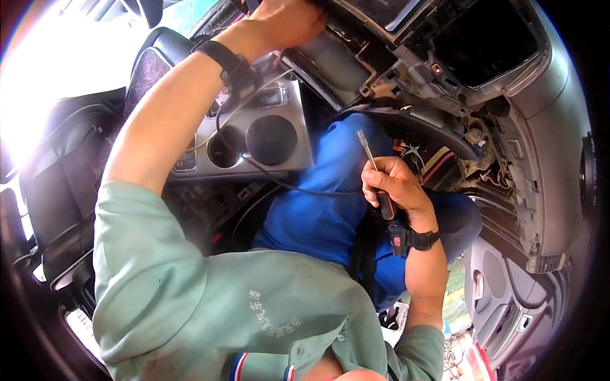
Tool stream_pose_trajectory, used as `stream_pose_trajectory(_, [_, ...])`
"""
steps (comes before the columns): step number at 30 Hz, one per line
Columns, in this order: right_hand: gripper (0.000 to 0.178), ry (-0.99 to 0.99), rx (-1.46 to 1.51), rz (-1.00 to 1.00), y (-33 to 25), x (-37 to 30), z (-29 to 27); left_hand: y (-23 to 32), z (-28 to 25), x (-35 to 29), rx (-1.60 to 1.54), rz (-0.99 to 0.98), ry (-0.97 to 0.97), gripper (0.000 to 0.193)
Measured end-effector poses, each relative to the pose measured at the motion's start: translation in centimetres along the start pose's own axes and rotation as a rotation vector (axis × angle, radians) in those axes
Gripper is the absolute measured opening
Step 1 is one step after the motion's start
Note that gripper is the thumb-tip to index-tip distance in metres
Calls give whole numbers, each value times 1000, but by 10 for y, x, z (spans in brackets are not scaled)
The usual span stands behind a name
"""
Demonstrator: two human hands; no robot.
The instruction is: The person is installing a car stereo unit into the dashboard. They connect various electrical cables and use a screwdriver to secure the unit into the dashboard cavity.
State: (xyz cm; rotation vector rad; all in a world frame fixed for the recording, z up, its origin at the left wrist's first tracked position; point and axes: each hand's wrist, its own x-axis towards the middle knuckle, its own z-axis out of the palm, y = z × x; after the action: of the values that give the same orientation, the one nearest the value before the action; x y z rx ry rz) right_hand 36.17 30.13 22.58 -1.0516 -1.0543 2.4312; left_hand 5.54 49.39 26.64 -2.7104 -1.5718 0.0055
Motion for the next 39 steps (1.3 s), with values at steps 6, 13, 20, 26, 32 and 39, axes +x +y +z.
stream_pose_trajectory(6, [28,-8,8,-28,-2,0,6,-31,26,-19,209,60,214,26])
stream_pose_trajectory(13, [45,-30,160,-293,32,-12,5,93,-36,-88,-699,-144,266,15])
stream_pose_trajectory(20, [24,237,877,-225,91,-21,-13,252,9,-95,-821,354,69,20])
stream_pose_trajectory(26, [25,496,1070,-433,111,-58,-60,316,75,-67,-912,315,-91,25])
stream_pose_trajectory(32, [27,621,1029,-473,169,-43,-117,337,92,-55,-1009,347,-179,37])
stream_pose_trajectory(39, [33,897,-1247,179,221,-16,-226,287,42,-89,-815,128,-162,48])
